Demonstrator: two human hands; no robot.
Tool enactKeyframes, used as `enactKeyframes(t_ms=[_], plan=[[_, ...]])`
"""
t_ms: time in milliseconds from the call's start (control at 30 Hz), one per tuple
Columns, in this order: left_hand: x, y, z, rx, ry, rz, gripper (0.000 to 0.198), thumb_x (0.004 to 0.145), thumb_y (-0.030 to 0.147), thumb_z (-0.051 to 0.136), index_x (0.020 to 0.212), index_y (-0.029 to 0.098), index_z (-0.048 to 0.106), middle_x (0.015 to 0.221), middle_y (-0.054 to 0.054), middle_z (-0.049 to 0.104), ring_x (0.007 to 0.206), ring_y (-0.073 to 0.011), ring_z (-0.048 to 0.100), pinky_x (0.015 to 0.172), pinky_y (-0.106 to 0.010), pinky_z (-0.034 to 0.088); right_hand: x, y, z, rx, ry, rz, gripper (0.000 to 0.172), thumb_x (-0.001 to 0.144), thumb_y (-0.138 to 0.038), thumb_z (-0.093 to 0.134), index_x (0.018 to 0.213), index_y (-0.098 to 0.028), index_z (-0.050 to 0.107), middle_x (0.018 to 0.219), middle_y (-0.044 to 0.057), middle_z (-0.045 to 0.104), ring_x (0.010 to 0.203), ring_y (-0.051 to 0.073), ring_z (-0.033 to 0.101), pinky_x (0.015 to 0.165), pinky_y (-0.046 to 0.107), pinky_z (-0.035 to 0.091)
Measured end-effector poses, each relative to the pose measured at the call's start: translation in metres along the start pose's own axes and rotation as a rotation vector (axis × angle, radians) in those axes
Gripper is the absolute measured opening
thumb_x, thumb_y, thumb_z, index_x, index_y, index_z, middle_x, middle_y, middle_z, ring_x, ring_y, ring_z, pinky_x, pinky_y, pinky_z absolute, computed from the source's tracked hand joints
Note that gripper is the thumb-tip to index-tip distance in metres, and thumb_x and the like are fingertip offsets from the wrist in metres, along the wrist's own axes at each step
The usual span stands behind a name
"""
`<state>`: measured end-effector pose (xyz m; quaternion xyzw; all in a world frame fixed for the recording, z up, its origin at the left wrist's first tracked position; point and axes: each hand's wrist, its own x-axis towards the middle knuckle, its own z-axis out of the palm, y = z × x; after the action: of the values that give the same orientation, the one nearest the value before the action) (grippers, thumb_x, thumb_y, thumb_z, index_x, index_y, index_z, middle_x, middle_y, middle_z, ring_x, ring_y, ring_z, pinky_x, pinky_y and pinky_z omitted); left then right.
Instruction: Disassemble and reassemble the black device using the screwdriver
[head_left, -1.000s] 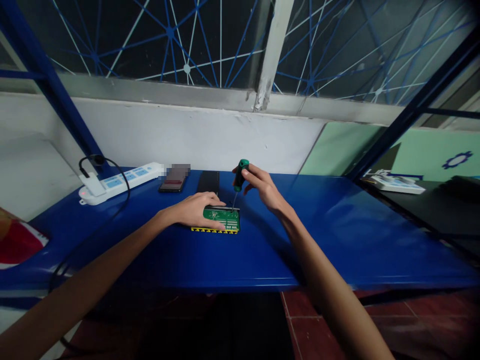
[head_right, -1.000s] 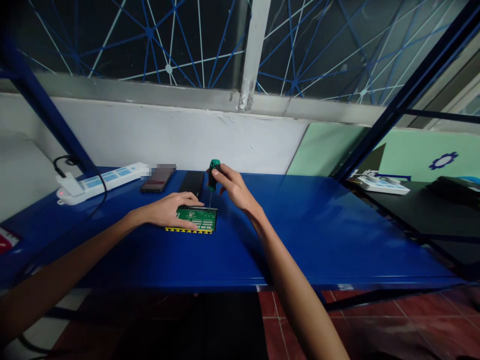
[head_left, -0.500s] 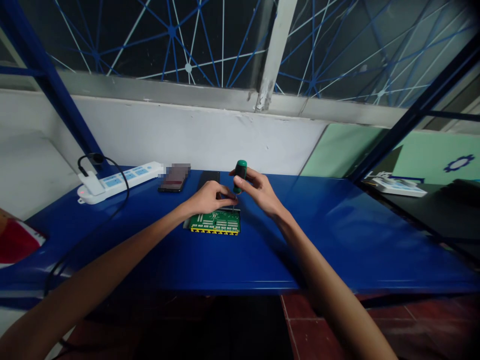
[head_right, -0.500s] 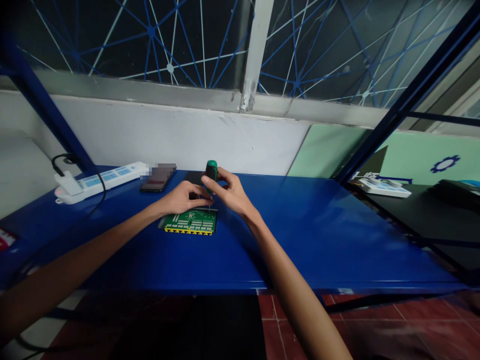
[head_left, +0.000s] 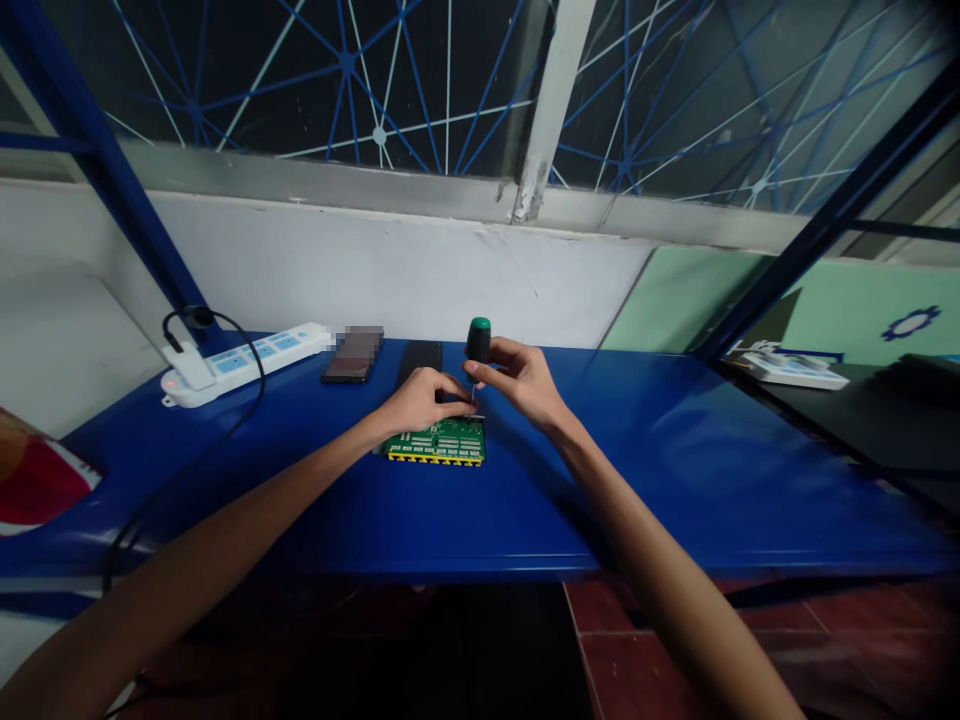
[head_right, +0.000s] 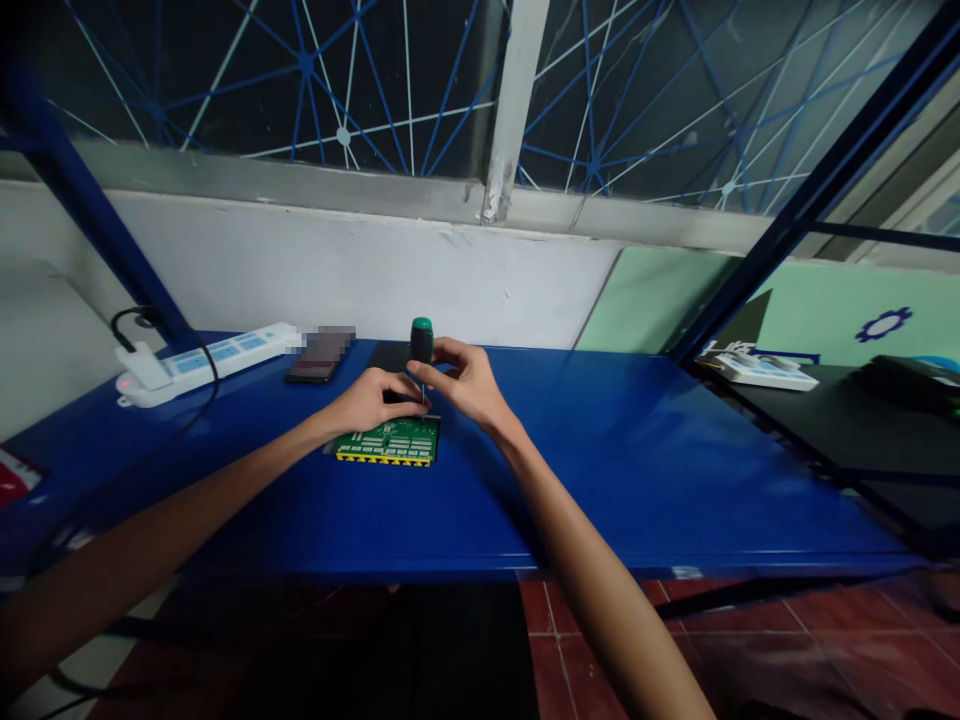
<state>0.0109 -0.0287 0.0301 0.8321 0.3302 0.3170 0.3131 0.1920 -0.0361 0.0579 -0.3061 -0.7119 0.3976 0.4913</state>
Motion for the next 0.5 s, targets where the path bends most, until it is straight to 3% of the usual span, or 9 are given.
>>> enactKeyframes(t_ms=[133, 333, 500], plan=[[0.0001, -0.0007, 0.004, 0.026, 0.055, -0.021, 0.019, 0.077, 0.035, 0.07, 0.084, 0.018, 0.076, 0.088, -0.005, 0.075, 0.083, -0.02, 0.068, 0.079, -0.032, 0.05, 0.0005, 0.0024, 0.0001, -0.009, -0.011, 0.007, 0.025, 0.072, -0.038, 0.074, 0.088, -0.019, 0.07, 0.084, 0.003, 0.065, 0.069, 0.015, 0.057, 0.062, 0.032, 0.051], [0.0003, 0.0, 0.0029, 0.022, -0.021, -0.004, 0.021, 0.081, 0.033, 0.064, 0.091, 0.019, 0.075, 0.096, -0.005, 0.075, 0.087, -0.0198, 0.068, 0.079, -0.031, 0.05, 0.0028, 0.0033, -0.0059, 0.021, 0.014, 0.047, 0.027, 0.067, -0.035, 0.078, 0.086, -0.019, 0.067, 0.075, 0.001, 0.063, 0.068, 0.016, 0.058, 0.067, 0.035, 0.051], [-0.0004, -0.0026, 0.0041, 0.002, 0.024, 0.004, 0.016, 0.078, 0.032, 0.068, 0.084, 0.019, 0.076, 0.089, -0.005, 0.075, 0.085, -0.0197, 0.069, 0.079, -0.031, 0.05, -0.0007, -0.0016, -0.0014, -0.006, -0.009, 0.025, 0.026, 0.072, -0.035, 0.074, 0.091, -0.019, 0.068, 0.086, 0.003, 0.065, 0.071, 0.015, 0.059, 0.067, 0.034, 0.051]])
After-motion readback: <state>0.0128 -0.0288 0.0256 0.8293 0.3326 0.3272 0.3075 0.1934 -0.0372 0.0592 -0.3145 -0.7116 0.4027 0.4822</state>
